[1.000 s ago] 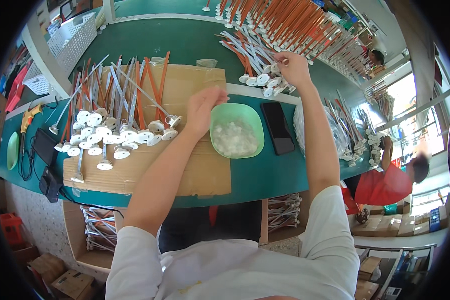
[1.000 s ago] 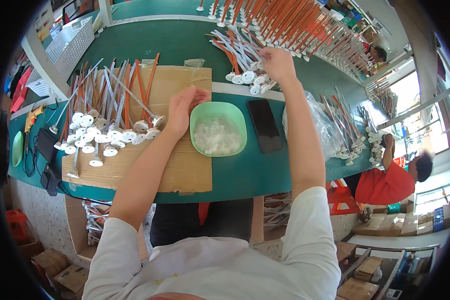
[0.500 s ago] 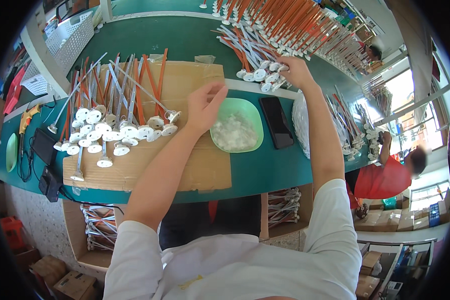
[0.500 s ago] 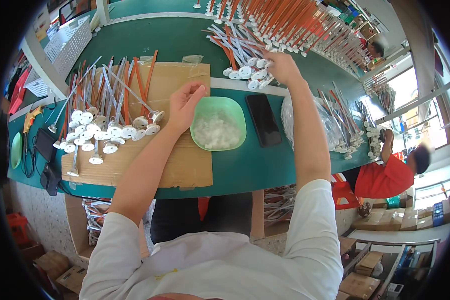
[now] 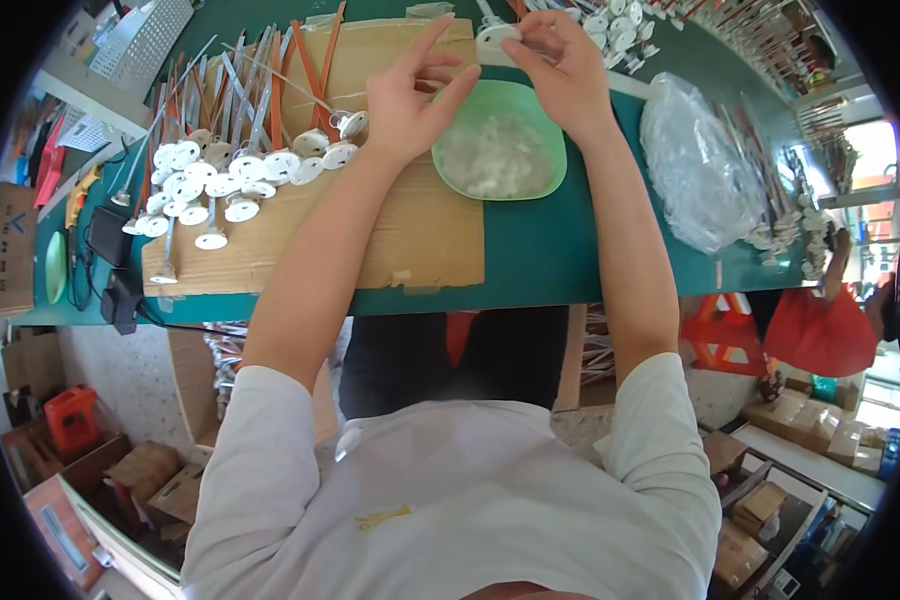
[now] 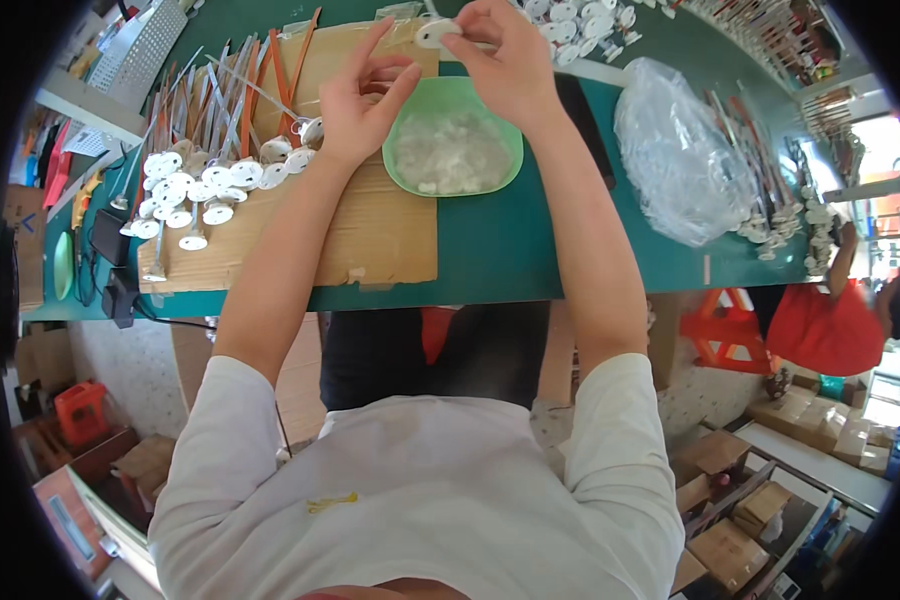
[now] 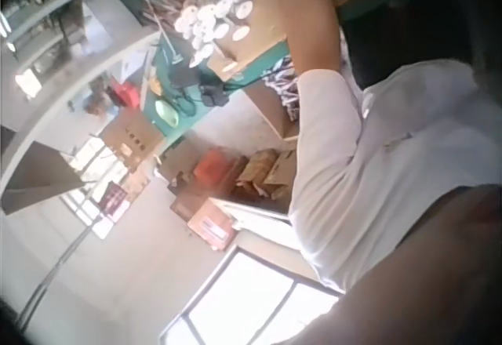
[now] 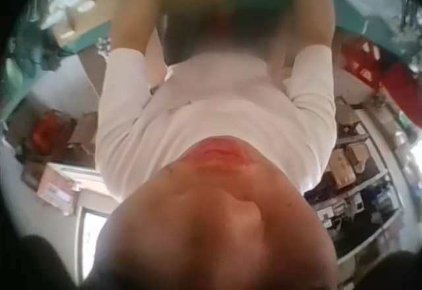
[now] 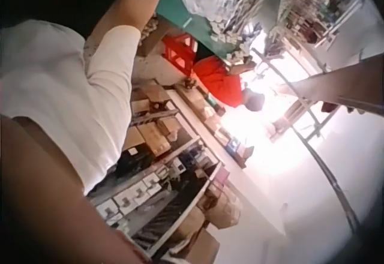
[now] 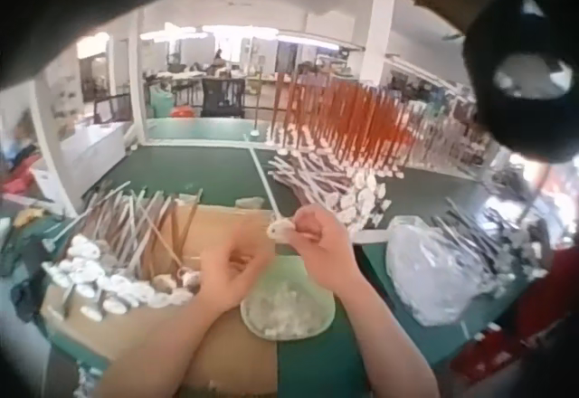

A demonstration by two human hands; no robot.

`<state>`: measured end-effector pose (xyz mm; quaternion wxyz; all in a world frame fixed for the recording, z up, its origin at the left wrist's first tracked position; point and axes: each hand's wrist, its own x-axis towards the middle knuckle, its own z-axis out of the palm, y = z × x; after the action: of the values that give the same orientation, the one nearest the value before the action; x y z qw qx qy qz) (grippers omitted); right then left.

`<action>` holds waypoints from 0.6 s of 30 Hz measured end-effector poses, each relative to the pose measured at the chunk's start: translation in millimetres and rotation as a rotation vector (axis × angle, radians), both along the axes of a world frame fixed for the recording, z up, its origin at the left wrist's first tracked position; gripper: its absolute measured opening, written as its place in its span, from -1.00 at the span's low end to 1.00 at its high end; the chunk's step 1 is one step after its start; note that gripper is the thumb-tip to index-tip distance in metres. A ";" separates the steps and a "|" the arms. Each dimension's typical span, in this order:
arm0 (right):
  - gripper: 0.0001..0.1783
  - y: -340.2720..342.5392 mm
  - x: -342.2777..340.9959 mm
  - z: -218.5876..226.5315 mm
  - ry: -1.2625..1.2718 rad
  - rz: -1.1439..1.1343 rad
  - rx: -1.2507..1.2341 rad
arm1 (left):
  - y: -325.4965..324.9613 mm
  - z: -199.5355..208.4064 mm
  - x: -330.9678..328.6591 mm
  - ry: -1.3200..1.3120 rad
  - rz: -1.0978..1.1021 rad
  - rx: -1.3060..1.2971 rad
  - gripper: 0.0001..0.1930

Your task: Assembling small white plastic circular components onto long thin sticks at a workstation.

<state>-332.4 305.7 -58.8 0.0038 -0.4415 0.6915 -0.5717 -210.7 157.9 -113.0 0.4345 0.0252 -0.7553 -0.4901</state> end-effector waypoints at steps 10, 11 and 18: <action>-0.77 17.0 13.7 -23.2 0.252 -0.060 0.386 | -17.5 -14.6 -17.2 -0.148 -0.045 0.139 -0.67; -0.76 17.2 13.9 -26.7 0.329 -0.057 0.404 | -16.9 -15.0 -18.2 -0.142 -0.047 0.138 -0.67; -0.79 1.1 24.9 -18.5 0.460 0.045 0.439 | -14.7 1.6 -18.5 -0.099 -0.042 0.231 -0.72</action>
<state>-307.5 306.8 -77.3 -0.0450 -0.5629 0.7712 -0.2938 -229.2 143.2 -111.4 0.3806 0.0833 -0.7147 -0.5809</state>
